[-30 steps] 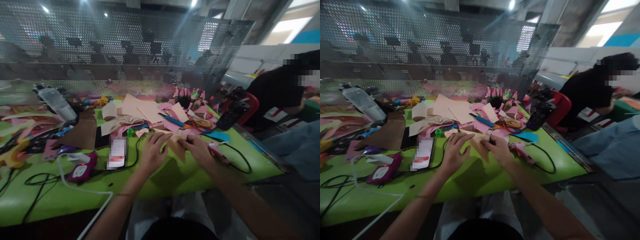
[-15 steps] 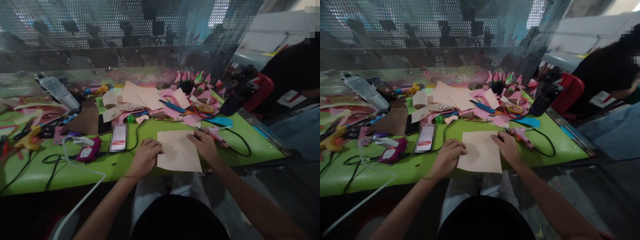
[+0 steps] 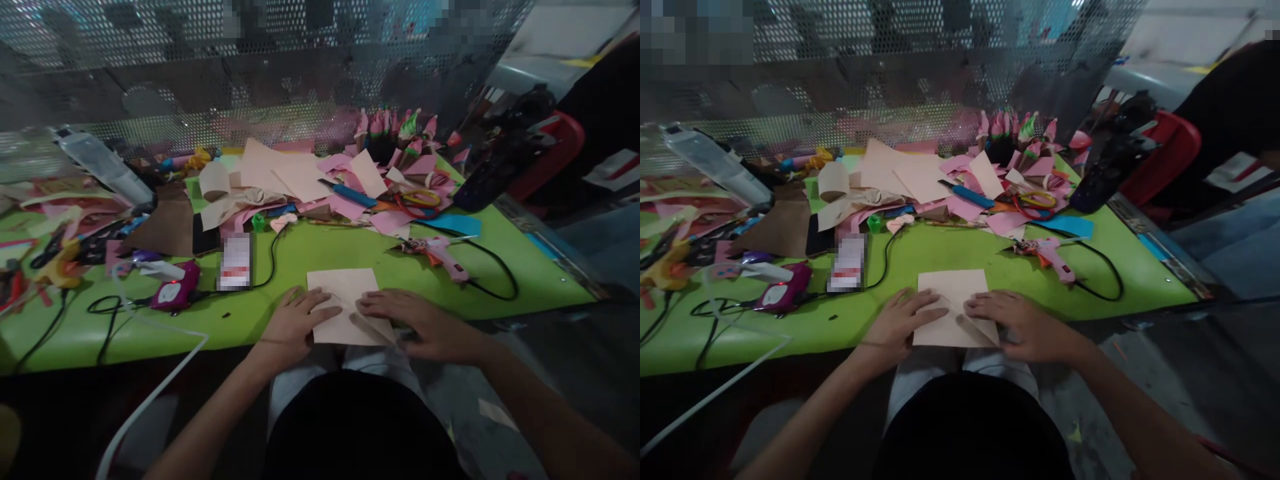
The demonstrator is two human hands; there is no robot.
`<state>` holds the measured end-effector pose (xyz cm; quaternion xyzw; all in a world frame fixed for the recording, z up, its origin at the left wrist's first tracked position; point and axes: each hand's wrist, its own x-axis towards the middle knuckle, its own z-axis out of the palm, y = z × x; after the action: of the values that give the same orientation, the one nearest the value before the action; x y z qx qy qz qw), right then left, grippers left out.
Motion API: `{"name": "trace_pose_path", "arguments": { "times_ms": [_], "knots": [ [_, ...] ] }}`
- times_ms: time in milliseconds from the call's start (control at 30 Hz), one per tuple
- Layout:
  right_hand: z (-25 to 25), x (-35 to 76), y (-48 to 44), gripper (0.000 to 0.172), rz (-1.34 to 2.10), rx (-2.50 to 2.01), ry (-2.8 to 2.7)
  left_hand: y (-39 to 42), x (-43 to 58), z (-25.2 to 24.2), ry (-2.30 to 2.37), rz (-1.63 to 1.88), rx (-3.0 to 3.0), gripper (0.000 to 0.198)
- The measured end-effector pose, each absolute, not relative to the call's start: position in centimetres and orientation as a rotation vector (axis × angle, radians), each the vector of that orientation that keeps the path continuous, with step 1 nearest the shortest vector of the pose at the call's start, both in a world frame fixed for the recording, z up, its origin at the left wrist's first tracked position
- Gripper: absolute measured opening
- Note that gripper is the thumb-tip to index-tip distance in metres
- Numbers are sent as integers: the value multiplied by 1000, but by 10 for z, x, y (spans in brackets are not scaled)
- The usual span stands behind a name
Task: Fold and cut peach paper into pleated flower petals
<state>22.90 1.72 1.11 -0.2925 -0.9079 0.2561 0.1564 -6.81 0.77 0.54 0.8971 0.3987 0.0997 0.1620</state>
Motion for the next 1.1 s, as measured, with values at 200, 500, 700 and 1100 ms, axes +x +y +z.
{"name": "trace_pose_path", "arguments": {
  "times_ms": [200, 500, 700, 1100],
  "knots": [
    [-1, 225, 19, 39, 748, -957, -2529, 7, -68, 3, 1174, 359, 2391, 40],
    [-16, 198, 33, 26, 843, -1478, -1864, 24, -50, 5, 1782, 563, 1988, 12],
    [-13, 188, 33, 40, 403, -1494, -2031, 31, -42, 4, 1908, 548, 1829, 28],
    [-13, 193, 29, 28, 159, -1340, -2265, 23, -42, 2, 1848, 656, 2044, 30]
  ]
}}
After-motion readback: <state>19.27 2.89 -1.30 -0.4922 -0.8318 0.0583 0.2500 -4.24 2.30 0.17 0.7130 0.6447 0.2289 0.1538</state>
